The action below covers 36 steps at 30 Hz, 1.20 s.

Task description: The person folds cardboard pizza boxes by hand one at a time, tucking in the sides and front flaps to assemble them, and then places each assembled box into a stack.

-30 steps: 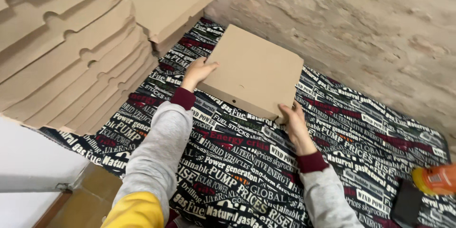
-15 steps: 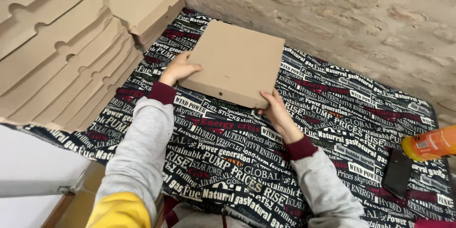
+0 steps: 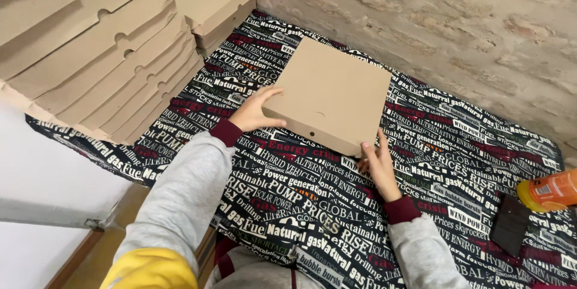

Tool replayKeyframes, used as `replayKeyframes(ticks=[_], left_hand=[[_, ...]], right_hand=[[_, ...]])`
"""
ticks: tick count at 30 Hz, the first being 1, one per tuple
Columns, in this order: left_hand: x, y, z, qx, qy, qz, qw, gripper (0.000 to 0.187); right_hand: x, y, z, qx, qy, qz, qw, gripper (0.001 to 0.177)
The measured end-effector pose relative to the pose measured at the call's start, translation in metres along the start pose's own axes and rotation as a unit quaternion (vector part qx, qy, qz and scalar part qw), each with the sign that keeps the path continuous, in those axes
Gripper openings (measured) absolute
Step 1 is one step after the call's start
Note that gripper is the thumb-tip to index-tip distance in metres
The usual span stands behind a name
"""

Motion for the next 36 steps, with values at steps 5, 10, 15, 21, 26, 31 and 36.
replayKeyframes(ticks=[5,10,15,21,26,31,36], left_hand=[[0.028,0.012,-0.013,0.002,0.04,-0.077,0.996,0.119],[0.012,-0.008,-0.013,-0.133,0.049,-0.132,0.981,0.086],[0.053,0.008,-0.028,-0.139,0.057,-0.145,0.978,0.085],[0.039,0.018,-0.021,-0.155,0.104,-0.071,0.98,0.089],[0.012,0.015,-0.014,-0.185,0.151,-0.044,0.97,0.09],[-0.012,0.008,-0.003,-0.21,0.138,-0.023,0.968,0.103],[-0.021,0.01,0.005,-0.215,0.106,-0.01,0.971,0.117]], right_hand=[[0.012,0.009,0.006,-0.002,-0.066,0.145,0.987,0.098],[0.032,0.017,0.018,-0.022,-0.204,0.286,0.936,0.13],[0.018,0.022,0.008,-0.07,-0.237,0.4,0.883,0.098],[0.026,0.018,0.0,-0.12,-0.43,0.401,0.8,0.078],[0.038,0.003,0.005,-0.155,-0.504,0.362,0.769,0.079],[0.019,-0.006,-0.003,-0.187,-0.583,0.313,0.726,0.069],[0.025,-0.013,-0.008,-0.223,-0.582,0.371,0.688,0.046]])
Point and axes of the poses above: each hand's wrist, its own z-axis away from the middle knuckle, its own y-axis out of the palm, x = y × z, the point moved 4 cm from there along -z, towards the middle knuckle, and after that the axes turned 10 degrees about -x, right-handed, at the moved point
